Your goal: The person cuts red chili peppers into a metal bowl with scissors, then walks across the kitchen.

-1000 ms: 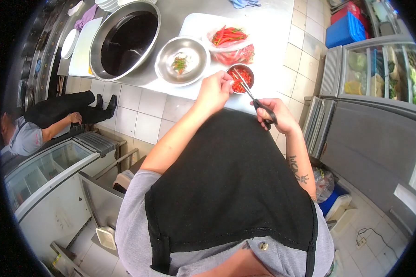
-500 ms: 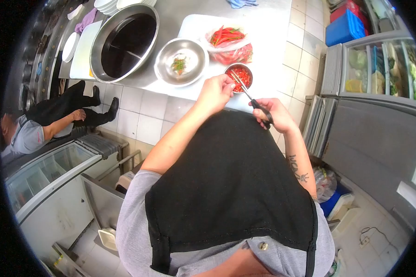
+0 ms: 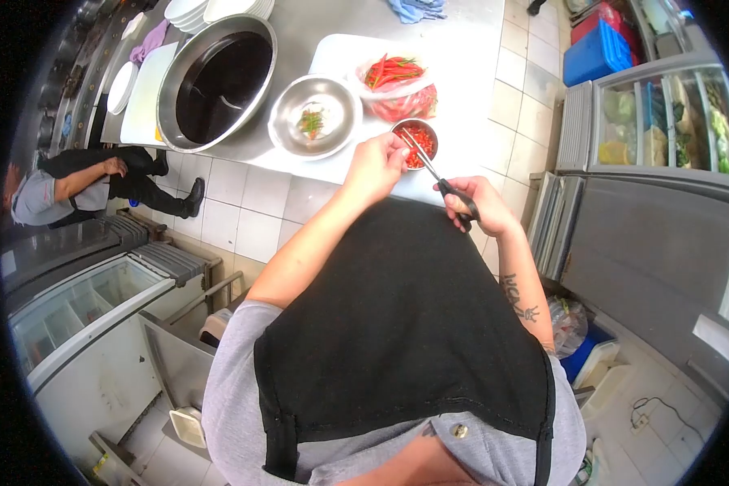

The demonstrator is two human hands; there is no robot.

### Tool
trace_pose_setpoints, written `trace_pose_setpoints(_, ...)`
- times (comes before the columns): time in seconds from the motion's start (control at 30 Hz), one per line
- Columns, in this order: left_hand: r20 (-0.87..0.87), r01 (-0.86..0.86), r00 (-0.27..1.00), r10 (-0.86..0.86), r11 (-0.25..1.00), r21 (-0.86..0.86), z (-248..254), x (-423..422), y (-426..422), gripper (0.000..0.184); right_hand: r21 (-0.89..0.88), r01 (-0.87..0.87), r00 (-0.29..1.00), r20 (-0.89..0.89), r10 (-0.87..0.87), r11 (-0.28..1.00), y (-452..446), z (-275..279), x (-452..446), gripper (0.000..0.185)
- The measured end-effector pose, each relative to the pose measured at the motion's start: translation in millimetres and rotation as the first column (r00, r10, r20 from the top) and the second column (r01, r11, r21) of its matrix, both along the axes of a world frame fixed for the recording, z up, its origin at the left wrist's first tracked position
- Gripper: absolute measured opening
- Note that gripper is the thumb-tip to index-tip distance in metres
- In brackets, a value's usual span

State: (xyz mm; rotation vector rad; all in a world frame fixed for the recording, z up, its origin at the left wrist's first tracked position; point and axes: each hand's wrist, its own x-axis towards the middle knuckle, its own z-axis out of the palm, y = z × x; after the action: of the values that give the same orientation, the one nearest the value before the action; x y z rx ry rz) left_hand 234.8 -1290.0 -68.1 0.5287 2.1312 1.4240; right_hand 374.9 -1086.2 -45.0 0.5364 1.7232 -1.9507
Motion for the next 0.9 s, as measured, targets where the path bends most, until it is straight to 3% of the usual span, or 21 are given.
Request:
trace_pose_setpoints(0.27, 0.047, 0.054, 0.997, -0.056, 0.998, 0.027, -9.3, -2.8, -1.7, 0.013, -0.029, 0.035, 0.999, 0.011, -0.035, 0.999, -2.9, -0.4, -1.5, 0.053)
trace_pose_setpoints(0.6, -0.092, 0.036, 0.995, -0.047, 0.992, -0.120, -5.7, -6.0, -2.0, 0.017, 0.055, 0.039, 0.999, 0.028, -0.041, 0.998, -7.2, -1.3, -3.5, 0.051)
trace_pose_setpoints(0.7, -0.036, 0.069, 0.997, -0.073, 0.992, -0.108, -0.3, -8.1, -2.7, 0.017, 0.021, 0.032, 0.999, 0.023, -0.032, 0.999, -4.7, -2.4, -3.2, 0.050)
trace_pose_setpoints(0.8, -0.123, 0.016, 0.992, -0.020, 0.999, -0.031, -3.3, -4.2, -3.1, 0.015, 0.005, 0.032, 0.999, 0.013, -0.032, 0.999, -2.1, 0.5, -3.9, 0.050)
trace_pose_setpoints(0.9, -0.057, -0.034, 0.998, 0.035, 0.999, 0.007, 1.2, -3.7, -1.0, 0.015, -0.007, 0.029, 1.000, 0.013, -0.029, 1.000, -1.7, 6.4, -4.5, 0.050)
